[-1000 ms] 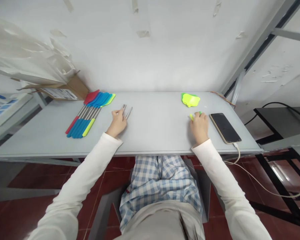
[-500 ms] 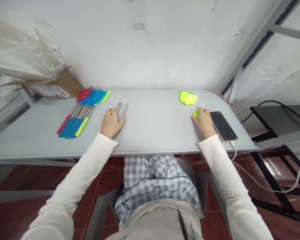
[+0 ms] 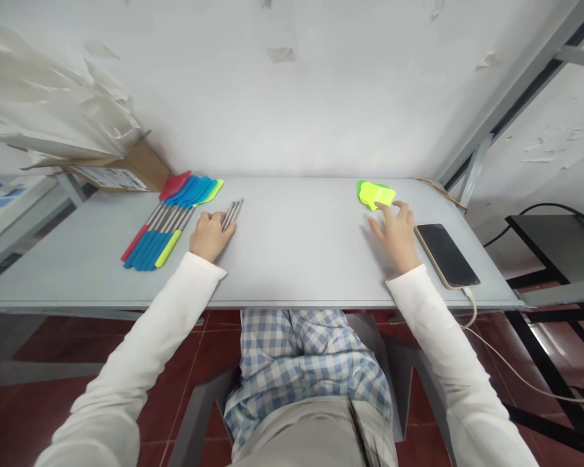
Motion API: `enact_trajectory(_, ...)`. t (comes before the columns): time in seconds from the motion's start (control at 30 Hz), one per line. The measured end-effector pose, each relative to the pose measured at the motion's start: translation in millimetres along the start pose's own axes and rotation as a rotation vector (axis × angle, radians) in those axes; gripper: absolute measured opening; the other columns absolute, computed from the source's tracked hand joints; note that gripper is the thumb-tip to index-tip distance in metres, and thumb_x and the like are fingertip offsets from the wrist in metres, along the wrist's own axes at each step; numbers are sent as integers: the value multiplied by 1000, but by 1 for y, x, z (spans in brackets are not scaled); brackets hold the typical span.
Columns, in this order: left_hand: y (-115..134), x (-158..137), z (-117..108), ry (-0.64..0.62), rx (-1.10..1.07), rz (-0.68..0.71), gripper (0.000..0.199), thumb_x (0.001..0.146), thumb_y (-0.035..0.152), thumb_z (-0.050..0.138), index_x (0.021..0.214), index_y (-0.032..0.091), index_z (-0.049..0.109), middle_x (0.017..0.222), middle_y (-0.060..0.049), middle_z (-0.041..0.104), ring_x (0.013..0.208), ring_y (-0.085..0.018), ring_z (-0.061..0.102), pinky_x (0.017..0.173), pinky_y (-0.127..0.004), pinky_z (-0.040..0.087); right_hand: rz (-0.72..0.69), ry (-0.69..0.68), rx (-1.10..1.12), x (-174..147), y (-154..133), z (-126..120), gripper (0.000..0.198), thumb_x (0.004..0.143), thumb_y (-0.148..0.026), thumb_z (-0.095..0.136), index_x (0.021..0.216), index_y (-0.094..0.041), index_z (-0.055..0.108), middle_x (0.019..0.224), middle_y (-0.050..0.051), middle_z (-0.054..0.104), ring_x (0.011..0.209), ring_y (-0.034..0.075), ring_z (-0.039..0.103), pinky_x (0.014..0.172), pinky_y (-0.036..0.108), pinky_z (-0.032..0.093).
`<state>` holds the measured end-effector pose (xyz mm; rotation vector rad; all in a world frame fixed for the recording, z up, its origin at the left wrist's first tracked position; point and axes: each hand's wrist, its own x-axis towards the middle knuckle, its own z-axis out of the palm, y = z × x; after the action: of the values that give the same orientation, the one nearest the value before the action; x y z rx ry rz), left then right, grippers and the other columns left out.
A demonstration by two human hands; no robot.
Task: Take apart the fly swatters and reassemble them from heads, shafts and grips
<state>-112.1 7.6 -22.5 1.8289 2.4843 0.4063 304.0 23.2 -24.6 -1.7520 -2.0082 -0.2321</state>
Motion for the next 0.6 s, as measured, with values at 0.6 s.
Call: enact_trajectory(0.6,-82,9,-9,199,-40,-141,41,80,23,50,117,7,58,130,-29,50,129,-45,44,106,-60,35,-585,-217,465,25,-102,52,57,98,-44,38,145,-13,35,141,24,40,131,32,43,110,51,37)
